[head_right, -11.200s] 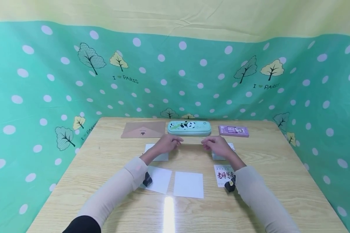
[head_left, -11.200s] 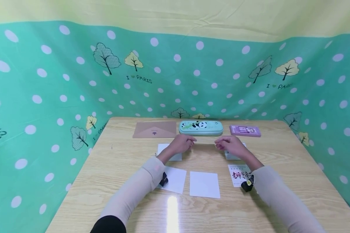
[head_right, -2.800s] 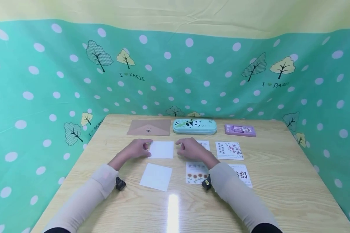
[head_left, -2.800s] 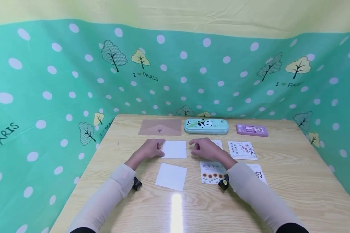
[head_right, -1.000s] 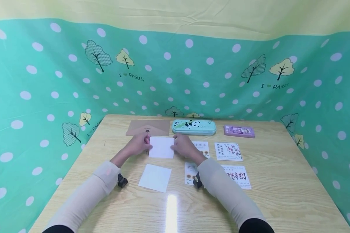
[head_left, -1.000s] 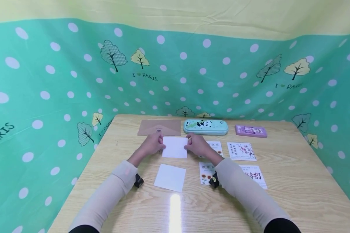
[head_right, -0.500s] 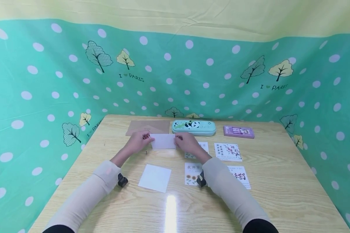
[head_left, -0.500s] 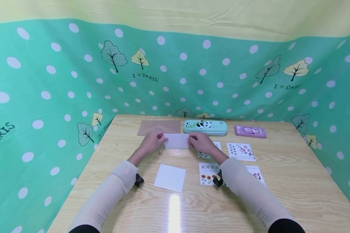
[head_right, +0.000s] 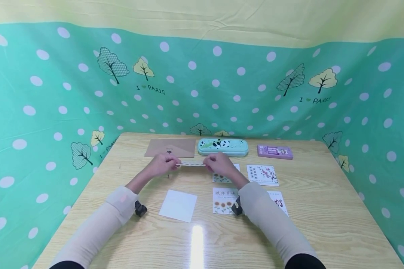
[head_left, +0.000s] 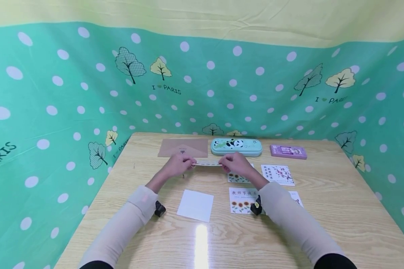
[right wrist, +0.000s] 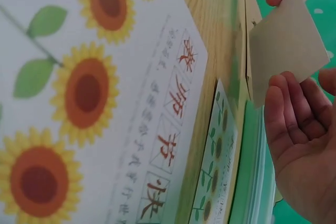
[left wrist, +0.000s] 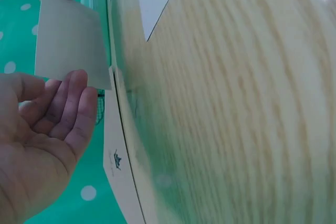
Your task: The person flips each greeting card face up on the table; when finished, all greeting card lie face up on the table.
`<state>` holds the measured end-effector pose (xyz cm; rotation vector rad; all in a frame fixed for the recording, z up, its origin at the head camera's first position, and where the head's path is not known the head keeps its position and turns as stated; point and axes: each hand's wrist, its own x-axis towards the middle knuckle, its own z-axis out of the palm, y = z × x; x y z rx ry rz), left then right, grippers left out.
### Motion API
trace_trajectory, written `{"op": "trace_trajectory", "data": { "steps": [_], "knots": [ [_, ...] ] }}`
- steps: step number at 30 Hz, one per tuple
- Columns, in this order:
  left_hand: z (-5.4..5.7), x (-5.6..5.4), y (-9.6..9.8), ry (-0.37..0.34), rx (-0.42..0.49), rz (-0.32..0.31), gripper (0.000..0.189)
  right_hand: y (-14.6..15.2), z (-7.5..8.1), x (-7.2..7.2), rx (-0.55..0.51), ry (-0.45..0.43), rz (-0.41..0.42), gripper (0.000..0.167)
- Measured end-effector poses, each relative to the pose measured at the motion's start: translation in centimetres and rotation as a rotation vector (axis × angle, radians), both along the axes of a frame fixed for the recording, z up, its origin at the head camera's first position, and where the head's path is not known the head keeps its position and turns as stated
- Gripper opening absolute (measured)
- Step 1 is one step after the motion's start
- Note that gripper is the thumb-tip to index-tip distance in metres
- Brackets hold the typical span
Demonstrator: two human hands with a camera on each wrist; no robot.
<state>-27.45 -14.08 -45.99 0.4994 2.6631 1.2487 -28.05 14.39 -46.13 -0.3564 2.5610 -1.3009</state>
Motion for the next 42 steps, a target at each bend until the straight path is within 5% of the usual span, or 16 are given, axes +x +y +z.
{"op": "trace_trajectory", "data": {
  "steps": [6,12,20,42],
  "knots": [
    [-0.6,0.1,0.6,0.02,-0.098,-0.056,0.02,0.5,-0.8,0.0,0.076,0.033,0.062,0.016],
    [-1.3,-0.3,1.4,0.002,-0.16,-0.116,0.036,0.4,-1.3,-0.1,0.156,0.072,0.127,0.036],
    [-1.9,-0.6,1.9,0.008,-0.281,-0.114,0.042,-0.4,-1.5,-0.3,0.283,0.059,0.128,0.041],
    [-1.8,0.0,2.8,0.0,-0.426,-0.103,0.047,-1.5,-1.1,0.4,0.401,0.035,0.15,0.04]
  ]
}}
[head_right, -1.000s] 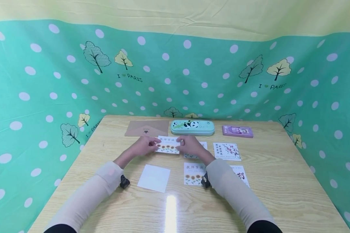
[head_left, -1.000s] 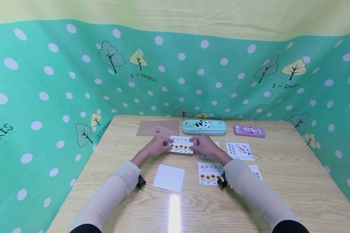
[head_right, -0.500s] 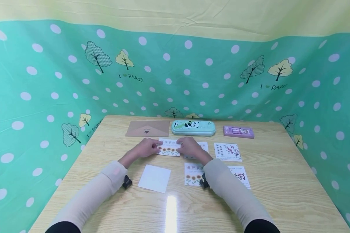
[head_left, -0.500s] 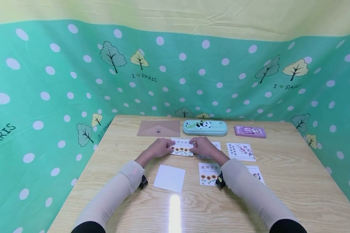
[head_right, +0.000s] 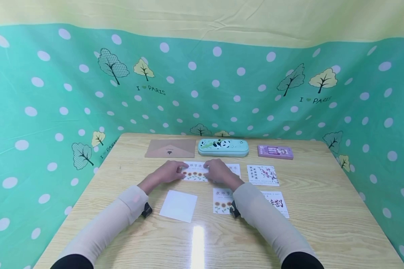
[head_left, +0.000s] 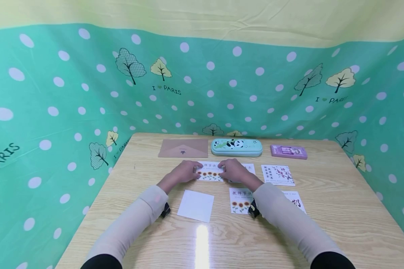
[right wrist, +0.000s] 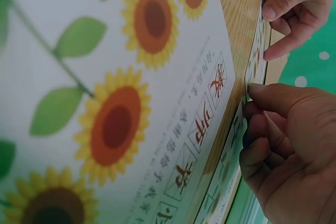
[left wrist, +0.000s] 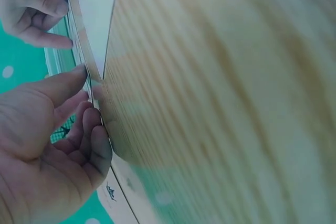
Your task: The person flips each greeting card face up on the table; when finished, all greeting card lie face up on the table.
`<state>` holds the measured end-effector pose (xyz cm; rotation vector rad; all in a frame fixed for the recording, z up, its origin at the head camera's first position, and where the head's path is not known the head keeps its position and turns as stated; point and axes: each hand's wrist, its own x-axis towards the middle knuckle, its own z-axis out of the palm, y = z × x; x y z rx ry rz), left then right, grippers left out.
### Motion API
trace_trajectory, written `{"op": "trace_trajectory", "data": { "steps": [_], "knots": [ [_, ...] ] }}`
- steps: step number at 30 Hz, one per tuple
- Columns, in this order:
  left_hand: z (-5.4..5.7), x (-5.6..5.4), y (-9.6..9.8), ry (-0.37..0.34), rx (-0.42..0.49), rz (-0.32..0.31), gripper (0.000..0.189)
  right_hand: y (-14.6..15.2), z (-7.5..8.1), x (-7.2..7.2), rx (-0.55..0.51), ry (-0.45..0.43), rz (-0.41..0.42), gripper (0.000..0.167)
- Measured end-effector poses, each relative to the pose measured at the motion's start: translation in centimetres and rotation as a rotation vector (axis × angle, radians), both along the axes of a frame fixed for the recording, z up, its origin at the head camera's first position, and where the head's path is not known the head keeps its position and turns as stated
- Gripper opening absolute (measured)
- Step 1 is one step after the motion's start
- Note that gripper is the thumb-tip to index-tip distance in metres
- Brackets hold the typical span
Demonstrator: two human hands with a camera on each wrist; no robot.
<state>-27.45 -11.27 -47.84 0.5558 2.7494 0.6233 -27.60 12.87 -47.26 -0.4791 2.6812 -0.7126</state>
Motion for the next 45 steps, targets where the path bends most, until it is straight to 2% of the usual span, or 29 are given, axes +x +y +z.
{"op": "trace_trajectory", "data": {
  "steps": [9,18,25,31,39,45],
  "knots": [
    [-0.1,0.2,-0.4,0.048,0.034,-0.036,0.049,0.0,0.1,0.3,0.014,0.028,0.024,0.039],
    [0.7,1.2,-1.7,0.038,0.063,-0.011,0.05,0.2,1.1,1.3,-0.042,0.028,0.048,0.037],
    [1.0,2.9,-2.8,0.031,0.084,-0.034,0.052,0.4,1.6,2.8,-0.1,0.016,0.088,0.035],
    [0.9,4.6,-3.5,-0.003,0.114,-0.06,0.052,0.0,0.8,4.8,-0.137,0.003,0.146,0.037],
    [1.0,6.7,-4.7,-0.033,0.103,-0.094,0.052,-0.8,0.3,7.7,-0.12,0.028,0.236,0.039],
    [1.2,8.0,-5.4,-0.054,0.116,-0.122,0.056,-1.2,0.1,9.2,-0.137,0.053,0.283,0.042]
  ]
}}
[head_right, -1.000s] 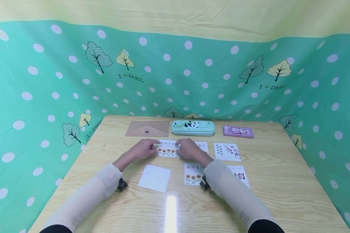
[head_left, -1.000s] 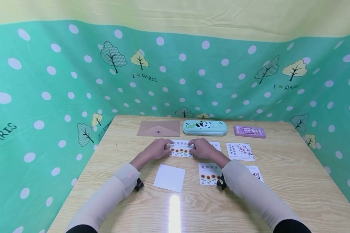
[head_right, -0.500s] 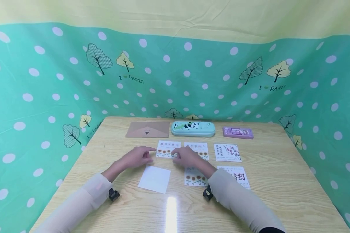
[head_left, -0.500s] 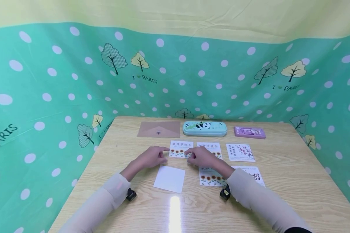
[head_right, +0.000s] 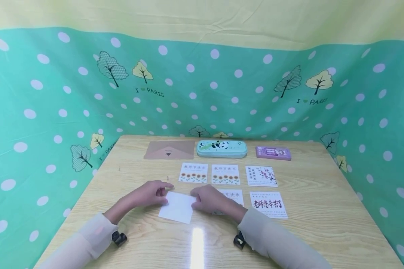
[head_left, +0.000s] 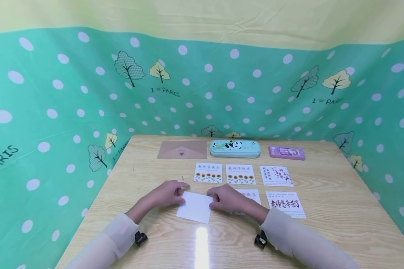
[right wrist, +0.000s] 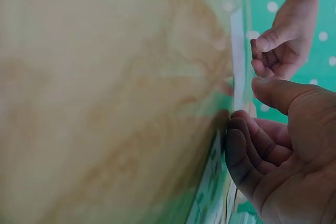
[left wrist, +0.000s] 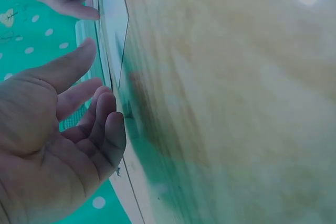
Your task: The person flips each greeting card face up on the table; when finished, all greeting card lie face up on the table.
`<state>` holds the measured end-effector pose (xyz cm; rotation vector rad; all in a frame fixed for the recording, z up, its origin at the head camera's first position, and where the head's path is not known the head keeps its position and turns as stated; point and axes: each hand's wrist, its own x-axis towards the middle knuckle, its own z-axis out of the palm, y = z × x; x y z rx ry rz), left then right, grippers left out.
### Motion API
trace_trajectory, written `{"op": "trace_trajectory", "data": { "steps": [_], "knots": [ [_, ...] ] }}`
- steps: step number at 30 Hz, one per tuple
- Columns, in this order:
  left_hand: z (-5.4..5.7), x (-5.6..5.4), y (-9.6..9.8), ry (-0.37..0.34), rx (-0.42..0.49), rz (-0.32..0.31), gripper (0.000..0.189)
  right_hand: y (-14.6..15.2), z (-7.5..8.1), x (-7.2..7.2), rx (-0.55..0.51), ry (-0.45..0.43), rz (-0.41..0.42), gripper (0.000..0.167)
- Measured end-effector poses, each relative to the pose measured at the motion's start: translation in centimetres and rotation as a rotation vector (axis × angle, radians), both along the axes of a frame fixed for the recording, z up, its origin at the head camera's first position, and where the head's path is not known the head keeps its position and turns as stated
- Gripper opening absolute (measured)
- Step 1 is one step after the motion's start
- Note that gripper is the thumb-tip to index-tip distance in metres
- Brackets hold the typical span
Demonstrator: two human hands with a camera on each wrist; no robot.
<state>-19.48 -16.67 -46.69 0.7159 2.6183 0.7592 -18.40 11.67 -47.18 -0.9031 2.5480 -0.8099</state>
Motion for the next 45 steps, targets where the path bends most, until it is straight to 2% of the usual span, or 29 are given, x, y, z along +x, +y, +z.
{"op": "trace_trajectory", "data": {
  "steps": [8,12,19,28,35,37,42,45],
  "knots": [
    [-0.4,1.3,-0.4,-0.036,-0.033,-0.001,0.074,0.1,-0.5,0.8,0.008,-0.008,-0.04,0.053],
    [-0.5,1.9,-0.3,-0.03,-0.06,0.022,0.082,0.1,-0.6,1.0,0.006,-0.019,-0.053,0.055],
    [-0.6,2.3,0.3,-0.015,-0.095,0.053,0.082,0.0,-0.8,1.0,0.003,-0.005,-0.067,0.055],
    [-0.4,2.4,0.5,-0.008,-0.082,0.066,0.082,-0.2,-0.8,1.1,-0.018,-0.021,-0.072,0.057],
    [-0.5,2.6,0.3,-0.018,0.002,0.095,0.08,-0.4,-0.9,1.1,-0.029,-0.037,-0.082,0.062],
    [-0.7,2.5,0.3,-0.018,0.034,0.089,0.078,-0.4,-0.7,1.2,-0.042,-0.036,-0.092,0.057],
    [-0.7,2.3,0.6,-0.009,0.099,0.081,0.069,0.0,-0.6,1.3,-0.111,-0.047,-0.123,0.018],
    [-0.6,2.1,0.7,0.043,0.118,0.098,0.061,0.2,-0.7,1.0,-0.182,-0.074,-0.166,0.013]
  ]
}}
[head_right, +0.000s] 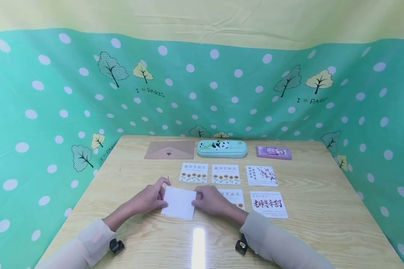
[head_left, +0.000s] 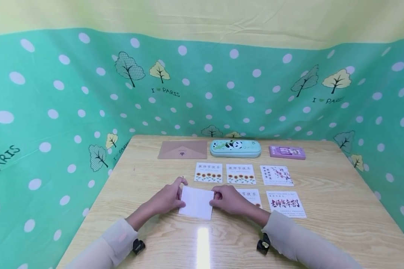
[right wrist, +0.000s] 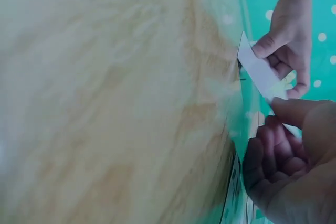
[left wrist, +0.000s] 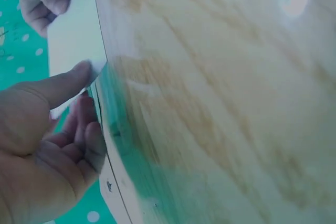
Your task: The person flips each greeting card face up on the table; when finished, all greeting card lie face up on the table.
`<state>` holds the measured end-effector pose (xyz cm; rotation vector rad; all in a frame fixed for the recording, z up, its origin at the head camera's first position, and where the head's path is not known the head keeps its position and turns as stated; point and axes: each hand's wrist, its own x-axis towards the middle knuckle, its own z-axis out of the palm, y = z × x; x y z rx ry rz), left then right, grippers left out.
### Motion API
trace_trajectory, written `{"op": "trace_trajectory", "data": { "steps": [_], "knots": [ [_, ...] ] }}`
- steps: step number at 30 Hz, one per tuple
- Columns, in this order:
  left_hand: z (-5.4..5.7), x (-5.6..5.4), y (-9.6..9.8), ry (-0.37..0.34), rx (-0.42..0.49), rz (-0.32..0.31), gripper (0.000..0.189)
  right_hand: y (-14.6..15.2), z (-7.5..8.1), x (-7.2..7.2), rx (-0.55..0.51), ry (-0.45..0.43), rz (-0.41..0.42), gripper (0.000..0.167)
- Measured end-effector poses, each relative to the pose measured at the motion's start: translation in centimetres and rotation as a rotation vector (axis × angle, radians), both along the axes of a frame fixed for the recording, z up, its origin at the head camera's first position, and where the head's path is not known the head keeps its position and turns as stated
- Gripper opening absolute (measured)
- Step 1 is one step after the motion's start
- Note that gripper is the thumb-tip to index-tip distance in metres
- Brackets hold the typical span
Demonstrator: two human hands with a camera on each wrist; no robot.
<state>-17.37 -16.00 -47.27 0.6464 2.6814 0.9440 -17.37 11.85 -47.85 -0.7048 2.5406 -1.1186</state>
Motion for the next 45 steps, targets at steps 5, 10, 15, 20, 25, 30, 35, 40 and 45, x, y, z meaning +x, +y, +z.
{"op": "trace_trajectory", "data": {
  "steps": [5,10,15,20,25,30,35,40,45],
  "knots": [
    [0.2,-0.3,0.2,0.139,0.018,0.029,0.029,0.4,0.2,-0.7,-0.109,-0.061,-0.052,0.022],
    [0.1,-0.5,0.6,0.219,0.055,0.052,0.013,1.1,0.4,-1.1,-0.179,-0.159,-0.039,0.016],
    [0.1,-0.5,0.8,0.245,0.108,0.073,0.017,1.7,0.8,-1.2,-0.204,-0.187,-0.056,0.018],
    [0.3,-0.4,0.8,0.182,0.103,0.085,0.013,2.2,1.1,-1.3,-0.232,-0.249,-0.079,0.023],
    [0.4,-0.3,0.8,0.093,0.096,0.117,0.018,2.5,1.2,-1.2,-0.176,-0.201,-0.073,0.021],
    [0.3,-0.5,1.0,0.03,0.099,0.094,0.019,2.4,0.8,-1.2,-0.021,-0.05,-0.032,0.013],
    [-0.2,-0.7,1.2,0.027,0.066,-0.007,0.026,2.5,0.4,-1.2,0.047,0.012,-0.013,0.03],
    [-0.8,-1.0,1.4,0.014,0.03,-0.086,0.043,2.4,0.1,-1.3,0.093,0.023,-0.008,0.04],
    [-1.2,-1.1,1.7,0.006,-0.003,-0.121,0.049,2.2,-0.1,-1.3,0.148,0.016,-0.001,0.045]
  ]
}}
